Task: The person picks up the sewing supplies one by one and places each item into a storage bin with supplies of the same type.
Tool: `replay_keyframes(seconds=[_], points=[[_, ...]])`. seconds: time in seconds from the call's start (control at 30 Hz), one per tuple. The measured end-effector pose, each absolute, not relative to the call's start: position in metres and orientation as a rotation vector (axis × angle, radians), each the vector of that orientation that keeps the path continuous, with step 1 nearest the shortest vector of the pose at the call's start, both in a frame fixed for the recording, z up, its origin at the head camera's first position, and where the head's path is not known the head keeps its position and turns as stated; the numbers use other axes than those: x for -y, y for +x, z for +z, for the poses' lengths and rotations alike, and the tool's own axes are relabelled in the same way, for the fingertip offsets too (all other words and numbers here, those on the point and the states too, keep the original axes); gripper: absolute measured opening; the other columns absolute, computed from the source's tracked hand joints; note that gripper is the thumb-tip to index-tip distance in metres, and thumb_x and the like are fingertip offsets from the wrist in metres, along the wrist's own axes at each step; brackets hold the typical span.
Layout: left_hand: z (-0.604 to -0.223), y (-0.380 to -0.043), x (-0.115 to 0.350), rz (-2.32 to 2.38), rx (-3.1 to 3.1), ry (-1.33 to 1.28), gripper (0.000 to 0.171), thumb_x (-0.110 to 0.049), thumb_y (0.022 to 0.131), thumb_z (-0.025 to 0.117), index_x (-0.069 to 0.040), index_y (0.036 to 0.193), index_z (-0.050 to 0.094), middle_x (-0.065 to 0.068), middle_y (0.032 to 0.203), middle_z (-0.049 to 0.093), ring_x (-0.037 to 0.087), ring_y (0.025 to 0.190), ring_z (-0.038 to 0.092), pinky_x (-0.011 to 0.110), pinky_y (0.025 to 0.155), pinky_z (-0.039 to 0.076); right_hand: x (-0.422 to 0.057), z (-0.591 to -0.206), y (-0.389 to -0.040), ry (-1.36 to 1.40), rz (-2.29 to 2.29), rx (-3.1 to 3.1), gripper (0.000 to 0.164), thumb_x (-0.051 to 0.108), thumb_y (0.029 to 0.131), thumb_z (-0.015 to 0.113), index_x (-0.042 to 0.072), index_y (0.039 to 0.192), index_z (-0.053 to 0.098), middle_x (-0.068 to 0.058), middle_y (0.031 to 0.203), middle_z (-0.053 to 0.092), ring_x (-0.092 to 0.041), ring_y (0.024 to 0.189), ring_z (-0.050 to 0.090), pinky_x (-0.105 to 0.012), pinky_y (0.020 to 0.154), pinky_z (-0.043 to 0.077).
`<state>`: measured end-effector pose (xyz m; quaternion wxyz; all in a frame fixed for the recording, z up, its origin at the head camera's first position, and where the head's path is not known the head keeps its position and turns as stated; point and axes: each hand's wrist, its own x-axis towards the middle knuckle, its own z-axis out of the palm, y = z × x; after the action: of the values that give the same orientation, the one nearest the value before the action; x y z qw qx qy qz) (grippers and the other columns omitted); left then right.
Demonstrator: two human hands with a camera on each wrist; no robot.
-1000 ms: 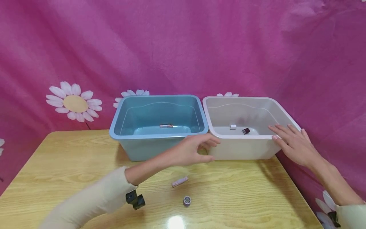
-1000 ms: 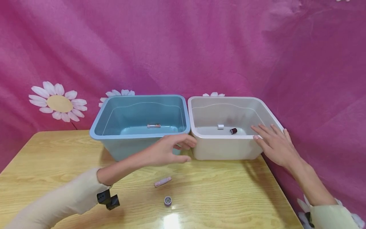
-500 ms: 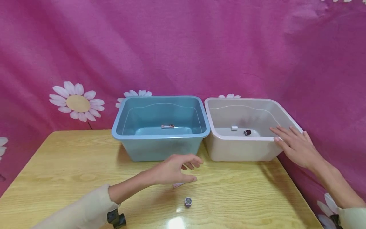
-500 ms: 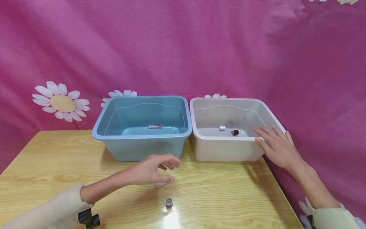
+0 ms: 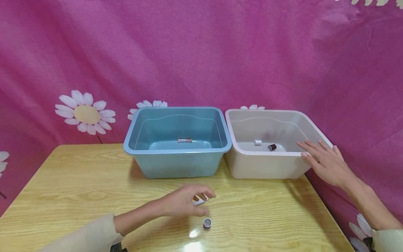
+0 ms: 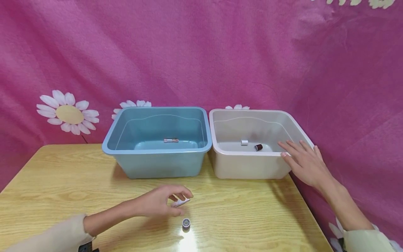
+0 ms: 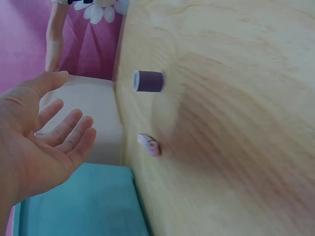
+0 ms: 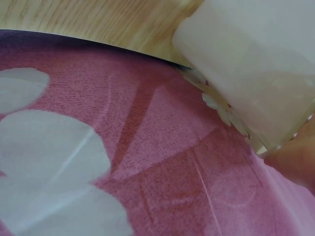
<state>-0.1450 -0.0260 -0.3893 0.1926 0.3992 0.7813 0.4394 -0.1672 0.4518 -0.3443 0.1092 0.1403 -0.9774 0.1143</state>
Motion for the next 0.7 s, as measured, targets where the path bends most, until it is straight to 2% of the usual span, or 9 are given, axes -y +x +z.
replay_keyframes(seconds=[0.3, 0.7], points=[[-0.403, -0.138, 0.031, 1.211, -2.152, 1.030, 0.034, -0.014, 0.089, 0.077, -0.007, 0.120, 0.066, 0.007, 0.120, 0.066, 0.023, 0.109, 0.063, 0.034, 0.091, 0.052, -0.452, -0.345, -0.167, 0.410, 0.340, 2.874, 0.045, 0.029, 0.107, 0.043, 0.014, 0.150, 0.045, -0.025, 0.149, 0.041, -0.059, 0.138, 0.020, -0.075, 0.106, -0.006], [-0.415, -0.131, 0.031, 1.224, -2.118, 0.974, 0.036, -0.013, 0.088, 0.078, -0.004, 0.121, 0.066, 0.008, 0.115, 0.067, 0.018, 0.104, 0.064, 0.026, 0.087, 0.053, -0.451, -0.344, -0.167, 0.419, 0.323, 2.871, 0.046, 0.029, 0.107, 0.044, 0.014, 0.150, 0.045, -0.027, 0.148, 0.042, -0.059, 0.136, 0.022, -0.076, 0.105, -0.003]])
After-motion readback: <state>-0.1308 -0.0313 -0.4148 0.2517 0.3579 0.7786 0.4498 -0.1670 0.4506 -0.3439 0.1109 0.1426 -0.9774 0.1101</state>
